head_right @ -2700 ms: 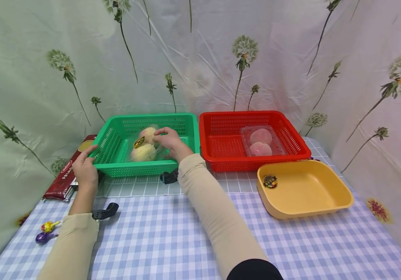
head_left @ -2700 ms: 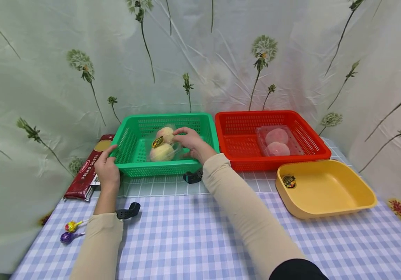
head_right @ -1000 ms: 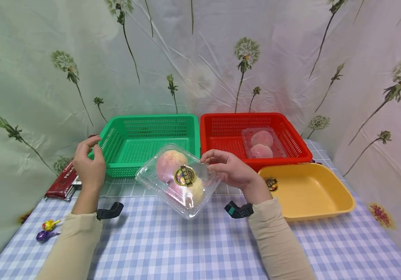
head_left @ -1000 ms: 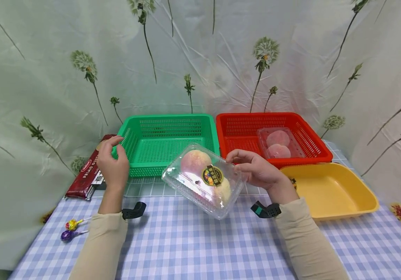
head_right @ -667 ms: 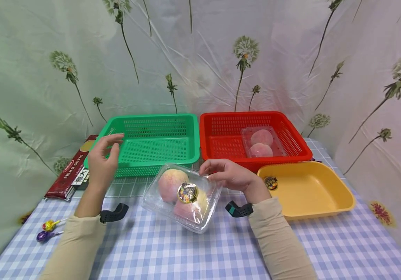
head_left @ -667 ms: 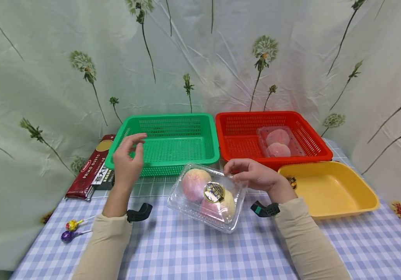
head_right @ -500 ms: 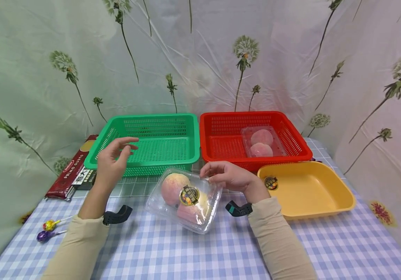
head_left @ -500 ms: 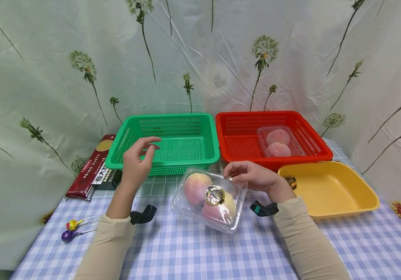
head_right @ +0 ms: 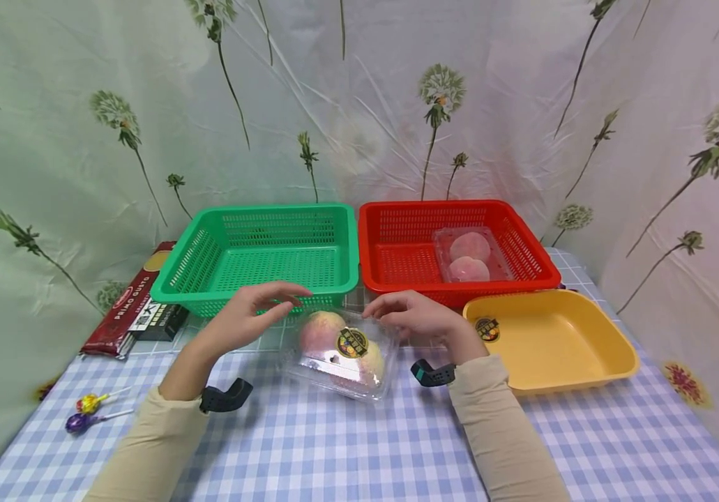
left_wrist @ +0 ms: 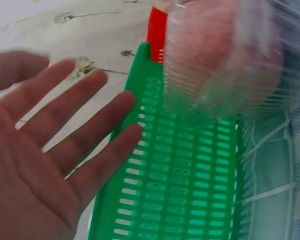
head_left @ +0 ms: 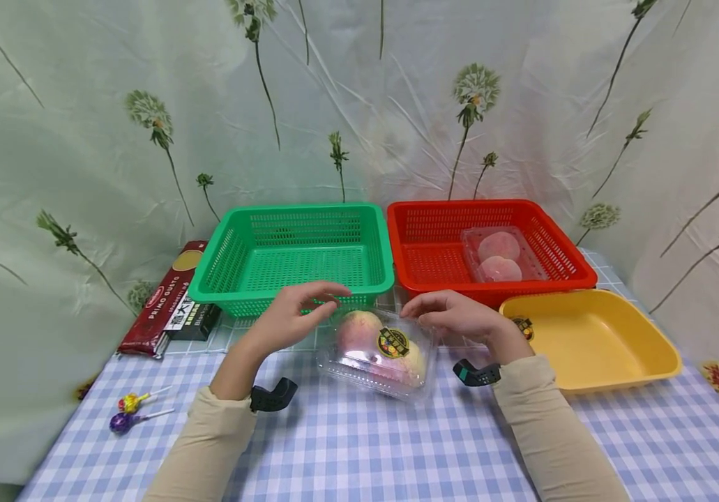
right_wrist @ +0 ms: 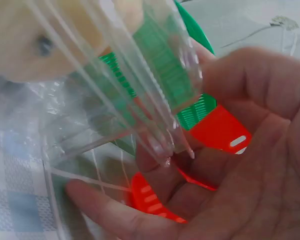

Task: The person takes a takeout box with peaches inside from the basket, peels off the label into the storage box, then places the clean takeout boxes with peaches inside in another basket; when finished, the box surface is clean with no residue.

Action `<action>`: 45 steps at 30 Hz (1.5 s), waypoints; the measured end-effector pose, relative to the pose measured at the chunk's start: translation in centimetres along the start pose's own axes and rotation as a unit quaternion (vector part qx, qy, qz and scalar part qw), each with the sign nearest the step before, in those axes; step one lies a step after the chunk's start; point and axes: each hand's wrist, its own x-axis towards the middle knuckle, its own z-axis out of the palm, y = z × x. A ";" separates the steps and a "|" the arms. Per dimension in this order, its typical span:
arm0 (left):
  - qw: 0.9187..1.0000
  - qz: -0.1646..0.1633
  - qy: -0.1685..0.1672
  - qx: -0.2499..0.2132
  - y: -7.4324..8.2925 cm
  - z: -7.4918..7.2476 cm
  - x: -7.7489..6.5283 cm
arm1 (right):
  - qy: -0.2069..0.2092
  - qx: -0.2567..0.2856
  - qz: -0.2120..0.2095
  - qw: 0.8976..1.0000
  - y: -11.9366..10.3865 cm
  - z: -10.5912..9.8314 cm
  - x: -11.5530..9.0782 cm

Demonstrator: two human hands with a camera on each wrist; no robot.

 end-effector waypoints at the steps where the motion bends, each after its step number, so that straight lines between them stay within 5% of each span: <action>1: 1.000 0.004 -0.022 -0.001 0.0 0.1 0.0 | 0.008 -0.019 0.003 1.000 -0.2 0.0 0.0; 5: 0.994 0.002 -0.109 0.001 -0.5 0.5 0.1 | 0.019 -0.054 0.004 0.998 -1.1 0.1 -0.1; 9: 0.980 -0.044 -0.193 0.022 -0.6 0.8 -0.2 | 0.011 -0.123 -0.002 0.992 -2.4 0.4 -0.6; 13: 0.969 -0.074 -0.234 0.037 -0.6 1.0 -0.4 | -0.006 -0.171 -0.002 0.985 -3.8 0.7 -1.3; 21: 0.973 -0.062 -0.207 0.078 -0.1 1.7 -0.3 | 0.005 -0.241 -0.025 0.970 -5.2 1.5 -2.1; 29: 0.974 -0.101 -0.182 0.088 0.3 3.2 0.0 | -0.022 -0.287 -0.042 0.957 -6.0 2.8 -2.0; 45: 0.976 -0.107 -0.170 0.086 0.0 4.0 0.2 | 0.061 -0.234 -0.087 0.966 -5.8 3.3 -0.9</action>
